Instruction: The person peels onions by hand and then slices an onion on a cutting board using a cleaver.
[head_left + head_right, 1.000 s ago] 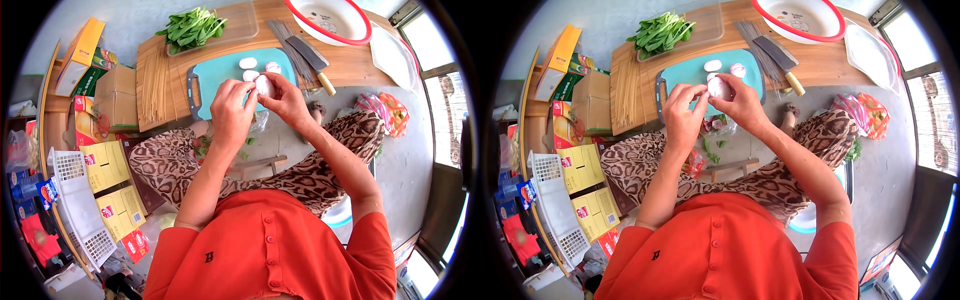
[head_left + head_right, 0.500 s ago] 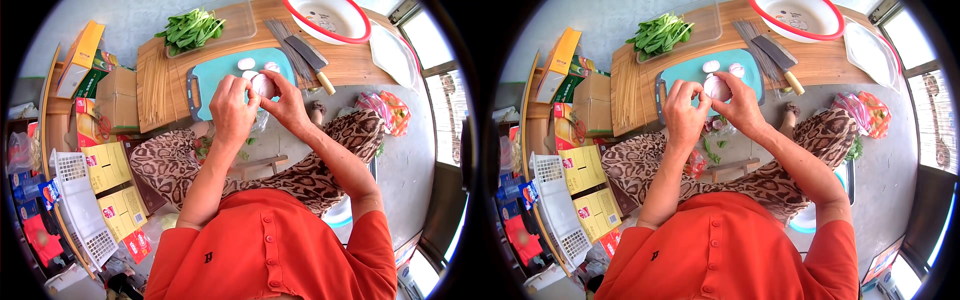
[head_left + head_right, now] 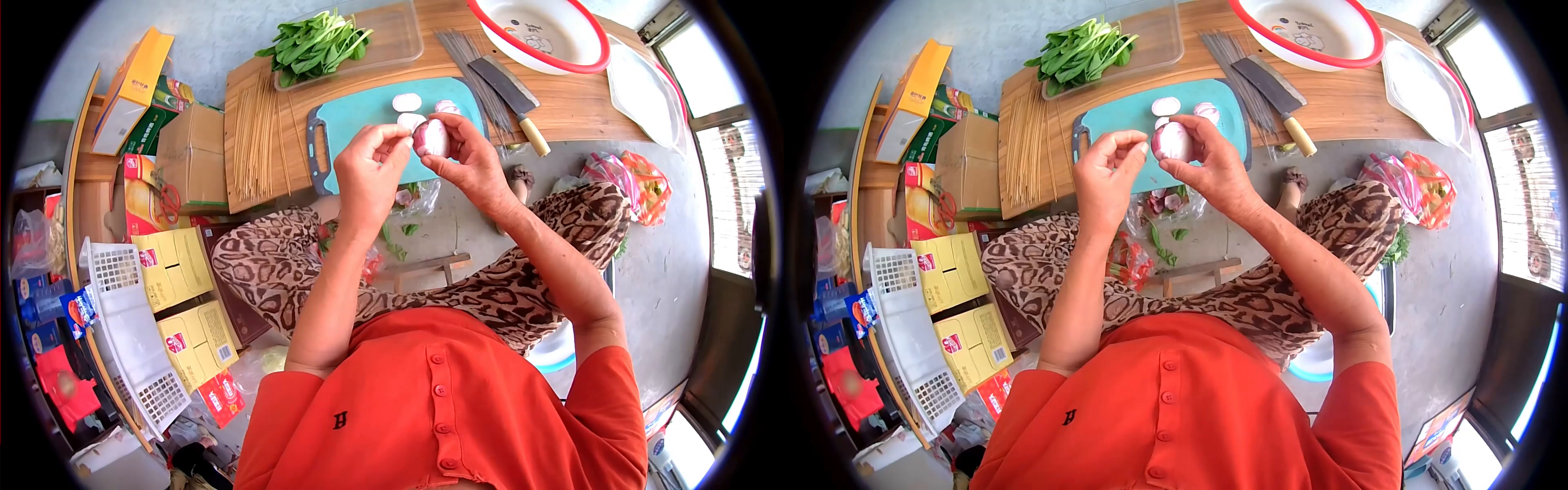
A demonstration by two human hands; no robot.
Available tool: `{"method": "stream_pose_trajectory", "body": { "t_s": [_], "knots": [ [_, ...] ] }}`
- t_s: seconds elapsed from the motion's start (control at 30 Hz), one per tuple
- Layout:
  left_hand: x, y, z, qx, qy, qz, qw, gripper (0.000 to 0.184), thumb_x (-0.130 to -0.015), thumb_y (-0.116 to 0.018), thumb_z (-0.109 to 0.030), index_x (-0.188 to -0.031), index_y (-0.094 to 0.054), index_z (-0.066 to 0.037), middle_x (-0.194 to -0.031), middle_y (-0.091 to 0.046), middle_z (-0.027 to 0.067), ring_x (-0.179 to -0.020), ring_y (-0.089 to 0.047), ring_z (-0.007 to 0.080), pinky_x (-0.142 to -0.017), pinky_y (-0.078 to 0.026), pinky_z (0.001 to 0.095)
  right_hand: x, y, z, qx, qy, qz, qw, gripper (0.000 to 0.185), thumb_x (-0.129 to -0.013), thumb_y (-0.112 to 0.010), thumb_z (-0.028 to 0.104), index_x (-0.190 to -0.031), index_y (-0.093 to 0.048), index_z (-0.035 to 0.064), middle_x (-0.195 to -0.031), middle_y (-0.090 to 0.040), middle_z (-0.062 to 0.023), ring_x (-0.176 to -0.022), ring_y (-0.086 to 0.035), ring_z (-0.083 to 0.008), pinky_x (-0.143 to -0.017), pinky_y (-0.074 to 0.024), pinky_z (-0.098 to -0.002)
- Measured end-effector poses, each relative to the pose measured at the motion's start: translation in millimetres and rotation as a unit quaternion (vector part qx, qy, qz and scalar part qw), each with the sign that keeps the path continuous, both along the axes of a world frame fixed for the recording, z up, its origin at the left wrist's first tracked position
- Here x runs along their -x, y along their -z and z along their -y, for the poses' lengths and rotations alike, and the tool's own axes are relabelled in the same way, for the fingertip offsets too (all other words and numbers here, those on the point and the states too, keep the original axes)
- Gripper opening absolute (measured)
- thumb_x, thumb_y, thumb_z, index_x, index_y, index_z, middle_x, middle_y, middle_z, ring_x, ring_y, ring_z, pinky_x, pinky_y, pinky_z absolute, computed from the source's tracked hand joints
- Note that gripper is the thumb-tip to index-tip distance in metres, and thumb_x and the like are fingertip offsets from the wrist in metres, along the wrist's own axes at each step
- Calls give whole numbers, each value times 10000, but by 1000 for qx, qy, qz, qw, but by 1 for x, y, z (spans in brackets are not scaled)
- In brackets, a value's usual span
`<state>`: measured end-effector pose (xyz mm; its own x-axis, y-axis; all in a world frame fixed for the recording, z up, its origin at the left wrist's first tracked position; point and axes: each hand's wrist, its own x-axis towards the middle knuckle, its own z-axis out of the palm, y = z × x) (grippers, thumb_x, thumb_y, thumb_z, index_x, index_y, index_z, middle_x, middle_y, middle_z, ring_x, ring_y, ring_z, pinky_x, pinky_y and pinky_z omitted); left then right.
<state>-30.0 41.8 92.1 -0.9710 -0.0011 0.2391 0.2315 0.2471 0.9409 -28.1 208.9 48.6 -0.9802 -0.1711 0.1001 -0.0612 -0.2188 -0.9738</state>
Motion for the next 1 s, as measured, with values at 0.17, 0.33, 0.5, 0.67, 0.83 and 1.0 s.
{"method": "stream_pose_trajectory", "body": {
  "t_s": [0.17, 0.33, 0.5, 0.67, 0.83, 1.0],
  "knots": [
    [-7, -5, -6, 166, -10, -136, 977, 128, -792, -725, -4, -907, -671, -21, -857, -659, 89, -730, -664, 229, -630, -526, 324, -1, 3, 0, -78, 62, -34, 995, 575, -806, -789, 117, -1296, -504, 19, -1134, -649, -105, -1021, -631, -154, -876, -526, -300],
    [-5, 2, -9, 224, -33, -199, 953, 123, -759, -730, -8, -832, -641, -52, -807, -630, 67, -713, -630, 251, -594, -508, 355, -2, 0, 2, -150, 101, -82, 980, 566, -776, -806, 134, -1263, -536, 32, -1086, -664, -117, -967, -651, -182, -835, -530, -320],
    [-5, 2, -11, 273, -44, -220, 935, 163, -719, -724, 4, -773, -584, -60, -761, -594, 60, -681, -604, 253, -564, -488, 368, -6, -12, 0, -240, 125, -124, 955, 571, -755, -814, 140, -1248, -547, 32, -1061, -660, -129, -921, -652, -220, -800, -527, -328],
    [-3, -3, -14, 285, -51, -203, 935, 189, -687, -713, 24, -753, -552, -49, -748, -581, 72, -656, -605, 246, -560, -494, 350, -8, -20, -1, -244, 97, -129, 956, 561, -765, -806, 122, -1258, -551, 42, -1076, -660, -117, -928, -650, -224, -808, -526, -321],
    [2, -3, -6, 92, -35, -101, 990, 138, -728, -668, 73, -771, -569, -14, -757, -602, 73, -625, -637, 176, -596, -517, 277, -5, -12, 0, -138, 57, -117, 982, 585, -786, -788, 76, -1311, -531, 51, -1179, -622, -92, -1008, -614, -181, -867, -513, -318],
    [-5, -15, -3, 79, -7, -86, 993, 111, -819, -689, 31, -921, -669, -8, -836, -658, 97, -677, -659, 192, -622, -531, 285, -8, -21, -3, -211, 48, -130, 968, 615, -787, -782, 46, -1341, -515, 51, -1225, -598, -82, -1068, -592, -157, -930, -501, -322]
  ]
}}
